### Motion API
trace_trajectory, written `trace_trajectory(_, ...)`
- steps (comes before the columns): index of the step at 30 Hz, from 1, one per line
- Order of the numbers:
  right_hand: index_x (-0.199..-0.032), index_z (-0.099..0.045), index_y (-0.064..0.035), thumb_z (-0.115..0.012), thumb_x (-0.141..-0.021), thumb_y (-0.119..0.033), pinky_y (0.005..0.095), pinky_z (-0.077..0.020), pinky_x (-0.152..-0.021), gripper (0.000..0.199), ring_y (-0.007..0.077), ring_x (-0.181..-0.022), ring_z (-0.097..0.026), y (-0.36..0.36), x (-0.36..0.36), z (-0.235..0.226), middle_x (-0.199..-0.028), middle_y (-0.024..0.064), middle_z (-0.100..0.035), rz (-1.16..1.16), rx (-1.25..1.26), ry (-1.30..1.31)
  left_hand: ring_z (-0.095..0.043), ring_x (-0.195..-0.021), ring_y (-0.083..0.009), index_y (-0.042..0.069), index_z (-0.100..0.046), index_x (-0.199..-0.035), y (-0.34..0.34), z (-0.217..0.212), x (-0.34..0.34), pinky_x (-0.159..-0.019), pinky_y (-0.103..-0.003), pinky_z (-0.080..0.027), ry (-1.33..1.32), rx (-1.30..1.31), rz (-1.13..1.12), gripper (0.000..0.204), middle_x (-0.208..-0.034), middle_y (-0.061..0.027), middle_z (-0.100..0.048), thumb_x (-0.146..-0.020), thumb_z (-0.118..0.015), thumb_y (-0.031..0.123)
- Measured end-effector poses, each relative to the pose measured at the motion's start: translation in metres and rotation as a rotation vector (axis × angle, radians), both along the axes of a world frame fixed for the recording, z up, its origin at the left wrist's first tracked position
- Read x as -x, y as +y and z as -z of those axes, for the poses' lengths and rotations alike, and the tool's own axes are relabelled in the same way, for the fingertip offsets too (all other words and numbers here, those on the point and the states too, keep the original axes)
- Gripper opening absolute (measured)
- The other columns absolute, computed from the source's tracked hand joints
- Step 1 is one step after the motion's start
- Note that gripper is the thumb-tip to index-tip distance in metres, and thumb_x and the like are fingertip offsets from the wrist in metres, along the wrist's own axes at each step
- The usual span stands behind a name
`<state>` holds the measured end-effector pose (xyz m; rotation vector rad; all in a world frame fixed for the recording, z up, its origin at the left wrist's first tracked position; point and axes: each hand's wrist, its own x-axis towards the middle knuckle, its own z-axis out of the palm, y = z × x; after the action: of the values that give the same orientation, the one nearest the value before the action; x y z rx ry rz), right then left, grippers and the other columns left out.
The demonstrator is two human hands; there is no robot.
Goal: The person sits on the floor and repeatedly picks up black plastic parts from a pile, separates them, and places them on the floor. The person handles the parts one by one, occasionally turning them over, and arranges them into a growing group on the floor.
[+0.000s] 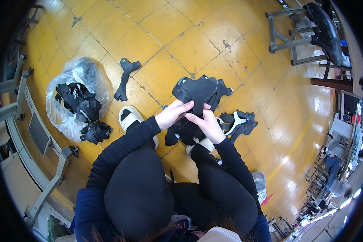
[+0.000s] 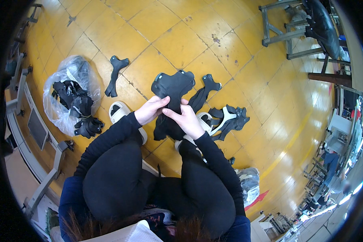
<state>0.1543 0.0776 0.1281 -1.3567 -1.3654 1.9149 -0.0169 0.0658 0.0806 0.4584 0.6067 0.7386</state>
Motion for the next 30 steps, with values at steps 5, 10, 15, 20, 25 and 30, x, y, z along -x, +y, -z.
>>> trace_trajectory(5,-0.113,-0.058,0.003,-0.07,-0.087,-0.019,0.0278,-0.0439,-0.087,0.036,0.0118,-0.1,-0.054,-0.003,-0.011,-0.009,-0.107,0.0043,-0.055,-0.125,0.025,-0.06,-0.052,-0.117,-0.0154,0.002,-0.05,-0.131,-0.005,-0.015,0.0,-0.1,-0.031,-0.041,0.11,-0.165,-0.048,0.044,-0.126,-0.0062,-0.058,-0.095,-0.058,0.026)
trace_trajectory(10,-0.117,-0.054,0.0014,-0.069,-0.088,-0.012,0.0273,-0.0471,-0.084,0.036,0.01,-0.098,-0.056,-0.009,-0.015,-0.003,-0.109,0.0036,-0.061,-0.028,0.122,0.146,-0.052,-0.114,-0.0131,0.002,-0.049,-0.131,-0.005,-0.015,0.002,-0.097,-0.03,-0.042,0.112,-0.132,-0.025,0.044,-0.125,-0.0044,-0.057,-0.092,-0.063,0.018)
trace_trajectory(15,-0.115,-0.056,0.0015,-0.066,-0.089,-0.01,0.0272,-0.0471,-0.085,0.03,0.0104,-0.097,-0.058,-0.01,-0.018,0.001,-0.105,0.0039,-0.063,-0.041,0.102,0.122,-0.051,-0.115,-0.0146,0.005,-0.036,-0.142,0.001,-0.024,-0.002,-0.098,-0.03,-0.041,0.11,-0.279,-0.046,0.06,-0.136,-0.0074,-0.047,-0.091,-0.064,0.018)
trace_trajectory(20,-0.109,-0.059,0.0006,-0.061,-0.089,-0.006,0.0272,-0.0483,-0.084,0.021,0.0127,-0.093,-0.062,-0.008,-0.011,-0.005,-0.1,0.0057,-0.066,0.057,0.137,0.216,-0.042,-0.129,-0.0251,0.011,-0.034,-0.144,0.017,-0.046,0.009,-0.107,-0.041,-0.032,0.54,-0.351,-0.346,0.07,-0.144,-0.0095,-0.04,-0.084,-0.07,0.018)
trace_trajectory(25,-0.107,-0.06,0.0019,-0.064,-0.086,-0.004,0.0249,-0.049,-0.077,0.022,0.0104,-0.087,-0.062,-0.011,-0.016,-0.011,-0.097,0.0057,-0.067,0.052,-0.065,0.04,-0.041,-0.13,-0.0285,0.016,-0.057,-0.124,0.034,-0.089,0.015,-0.108,-0.049,-0.031,1.19,-1.192,-0.216,0.049,-0.136,-0.0045,-0.047,-0.078,-0.073,0.022)
trace_trajectory(30,-0.111,-0.058,0.0025,-0.066,-0.084,-0.004,0.0253,-0.0478,-0.077,0.029,0.0098,-0.088,-0.059,-0.009,-0.013,-0.017,-0.1,0.0054,-0.064,0.053,-0.124,0.103,-0.049,-0.123,-0.0248,0.017,-0.065,-0.095,0.032,-0.091,0.012,-0.107,-0.051,-0.03,1.322,-1.397,-0.333,0.027,-0.12,0.0012,-0.06,-0.07,-0.072,0.013)
